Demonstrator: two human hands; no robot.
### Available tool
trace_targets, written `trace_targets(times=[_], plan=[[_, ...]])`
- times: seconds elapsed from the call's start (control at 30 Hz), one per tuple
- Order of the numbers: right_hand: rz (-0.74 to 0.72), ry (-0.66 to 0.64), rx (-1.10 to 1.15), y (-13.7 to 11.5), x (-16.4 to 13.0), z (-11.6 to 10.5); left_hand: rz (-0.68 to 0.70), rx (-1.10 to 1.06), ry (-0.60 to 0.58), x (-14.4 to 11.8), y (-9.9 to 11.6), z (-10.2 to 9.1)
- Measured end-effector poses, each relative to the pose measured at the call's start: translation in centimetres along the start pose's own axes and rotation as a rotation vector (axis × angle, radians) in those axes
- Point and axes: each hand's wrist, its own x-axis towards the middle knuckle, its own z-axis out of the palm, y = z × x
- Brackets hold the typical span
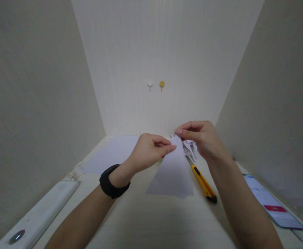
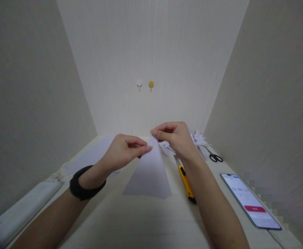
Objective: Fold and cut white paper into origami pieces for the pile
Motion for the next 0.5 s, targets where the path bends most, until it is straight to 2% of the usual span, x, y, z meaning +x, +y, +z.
trace_targets(times=[0.2,0.4,0.5], plan=[[0.016,0.021,0.01,0.0,0.08,0.13,0.024,-0.003,-0.006,0.05,-0.16,-0.04],[-0.005,-0.186,-0.123,0.38,0.03,-0.5,0.052,0.012,0.026,0.19,-0.25,-0.17],[-0.021,-0.189,-0.19,0.35,-0.03,-0.59,0.051,0.028,0.034,0.16,-0.17,-0.18]])
